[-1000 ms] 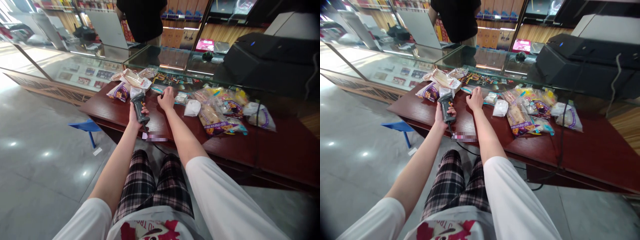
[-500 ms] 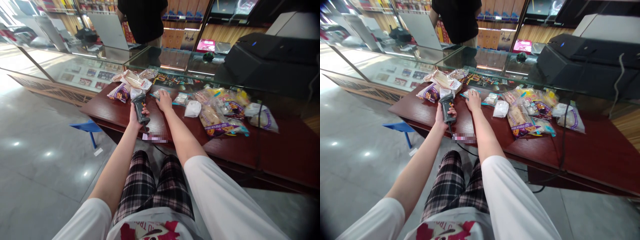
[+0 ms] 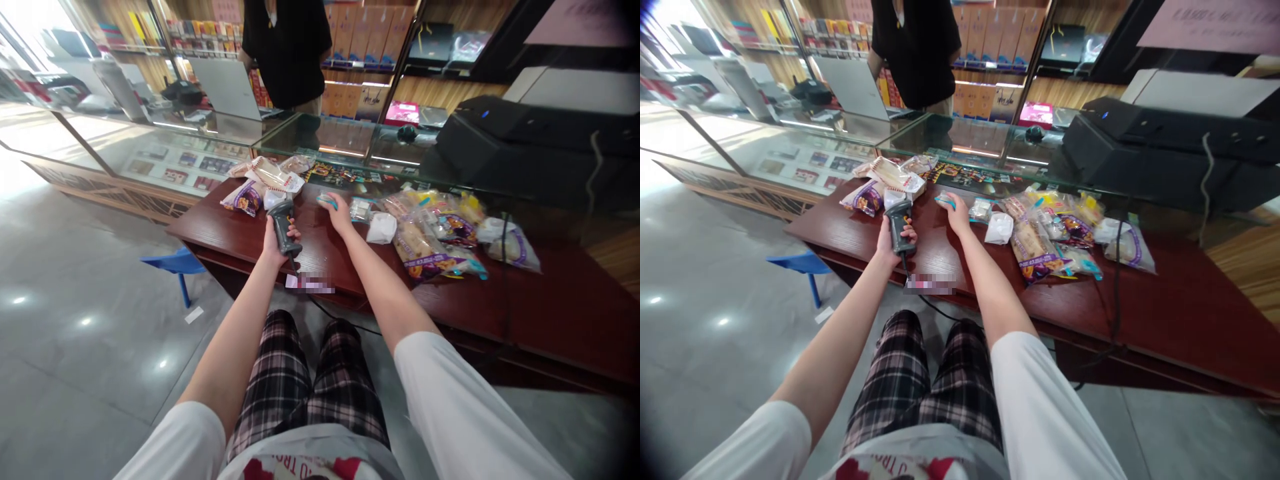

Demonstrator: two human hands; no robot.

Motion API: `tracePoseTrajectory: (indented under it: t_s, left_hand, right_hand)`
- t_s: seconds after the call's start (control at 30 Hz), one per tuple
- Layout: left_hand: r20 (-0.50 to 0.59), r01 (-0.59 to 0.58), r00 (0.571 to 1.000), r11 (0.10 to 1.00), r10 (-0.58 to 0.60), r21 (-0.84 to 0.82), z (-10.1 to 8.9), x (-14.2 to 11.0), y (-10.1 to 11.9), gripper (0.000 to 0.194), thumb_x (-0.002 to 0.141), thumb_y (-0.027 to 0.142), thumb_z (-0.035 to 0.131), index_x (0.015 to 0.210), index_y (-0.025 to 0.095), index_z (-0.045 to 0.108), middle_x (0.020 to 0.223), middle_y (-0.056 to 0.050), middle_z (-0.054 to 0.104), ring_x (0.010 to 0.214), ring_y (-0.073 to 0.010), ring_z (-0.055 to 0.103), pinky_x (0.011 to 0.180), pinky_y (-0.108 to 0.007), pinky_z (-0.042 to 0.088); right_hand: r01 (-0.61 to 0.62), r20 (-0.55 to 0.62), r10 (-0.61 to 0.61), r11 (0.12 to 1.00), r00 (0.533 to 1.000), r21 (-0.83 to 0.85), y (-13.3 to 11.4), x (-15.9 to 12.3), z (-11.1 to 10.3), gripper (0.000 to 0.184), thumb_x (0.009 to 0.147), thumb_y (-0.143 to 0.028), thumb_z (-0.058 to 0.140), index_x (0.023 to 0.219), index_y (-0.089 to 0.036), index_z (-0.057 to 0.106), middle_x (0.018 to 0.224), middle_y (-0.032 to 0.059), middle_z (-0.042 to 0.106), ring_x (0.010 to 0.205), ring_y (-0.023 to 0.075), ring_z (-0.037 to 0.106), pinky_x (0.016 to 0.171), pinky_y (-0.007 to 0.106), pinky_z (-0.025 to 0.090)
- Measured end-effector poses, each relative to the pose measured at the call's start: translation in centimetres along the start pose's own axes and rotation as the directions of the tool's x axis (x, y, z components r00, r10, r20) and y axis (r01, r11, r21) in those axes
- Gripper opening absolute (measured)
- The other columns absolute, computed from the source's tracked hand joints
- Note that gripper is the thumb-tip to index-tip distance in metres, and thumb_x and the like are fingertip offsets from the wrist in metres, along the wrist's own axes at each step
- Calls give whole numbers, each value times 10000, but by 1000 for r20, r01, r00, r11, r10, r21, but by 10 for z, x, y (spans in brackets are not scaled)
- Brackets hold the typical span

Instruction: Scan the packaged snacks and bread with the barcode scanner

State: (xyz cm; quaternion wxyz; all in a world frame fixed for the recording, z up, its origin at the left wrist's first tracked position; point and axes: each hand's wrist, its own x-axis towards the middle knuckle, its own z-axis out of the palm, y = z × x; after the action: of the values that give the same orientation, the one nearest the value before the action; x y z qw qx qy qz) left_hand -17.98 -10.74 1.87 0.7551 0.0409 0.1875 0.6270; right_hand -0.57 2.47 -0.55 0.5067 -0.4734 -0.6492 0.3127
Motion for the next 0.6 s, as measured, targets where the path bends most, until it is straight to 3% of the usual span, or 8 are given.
tracePoseTrajectory:
  t_s: [0.07,0.13,0.23,0.3,0.4,0.5,0.6]
  left_hand:
    - [-5,9,1000,1000,-9,3,0,1,1,594,947,653,303,871,128,571,592,6,498,435,-61,439,507,-212,477]
    - [-1,16,1000,1000,-16,5,-1,3,2,605,943,664,295,869,129,568,584,7,495,431,-61,435,501,-212,473]
    - [21,18,1000,1000,-18,1,-4,4,3,622,938,677,283,872,128,568,584,8,496,434,-62,444,506,-212,478]
    - [27,10,1000,1000,-10,2,-5,4,3,629,940,675,277,879,122,571,591,8,498,435,-58,446,512,-211,482]
    - [19,-4,1000,1000,4,16,-4,1,3,635,942,673,268,872,120,572,592,13,489,432,-56,446,514,-209,483]
    - [23,-15,1000,998,13,53,-1,-2,2,651,940,682,256,858,120,574,586,17,478,426,-54,441,502,-200,466]
    - [54,-31,998,985,22,171,3,-5,-1,672,944,676,237,849,113,590,568,15,475,398,-50,410,479,-197,438]
  right_hand:
    - [-102,41,95,957,995,273,-1,-4,-13,299,845,-335,565,1135,-261,577,1238,46,641,1137,199,612,1023,463,474]
    - [-198,130,154,852,979,485,-2,-11,-29,296,823,-397,586,1102,-304,555,1175,-4,658,1042,180,654,954,474,517]
    - [-218,185,135,793,973,569,-3,-25,-49,321,728,-346,670,1035,-312,582,1130,-39,670,1039,172,658,975,466,511]
    - [-145,128,94,857,987,495,-2,-35,-58,340,692,-321,685,1025,-296,620,1169,-22,667,1106,192,633,1026,469,474]
    - [55,34,-64,977,997,205,2,-46,-61,278,656,-257,678,933,-244,689,1247,47,643,1229,246,564,1116,475,381]
    - [241,108,-234,969,966,-54,2,-51,-60,191,642,-169,655,813,-228,713,1323,83,592,1296,274,512,1152,455,337]
    - [330,167,-309,937,936,-115,-1,-54,-57,147,665,-160,654,793,-213,705,1376,106,539,1322,282,494,1157,443,331]
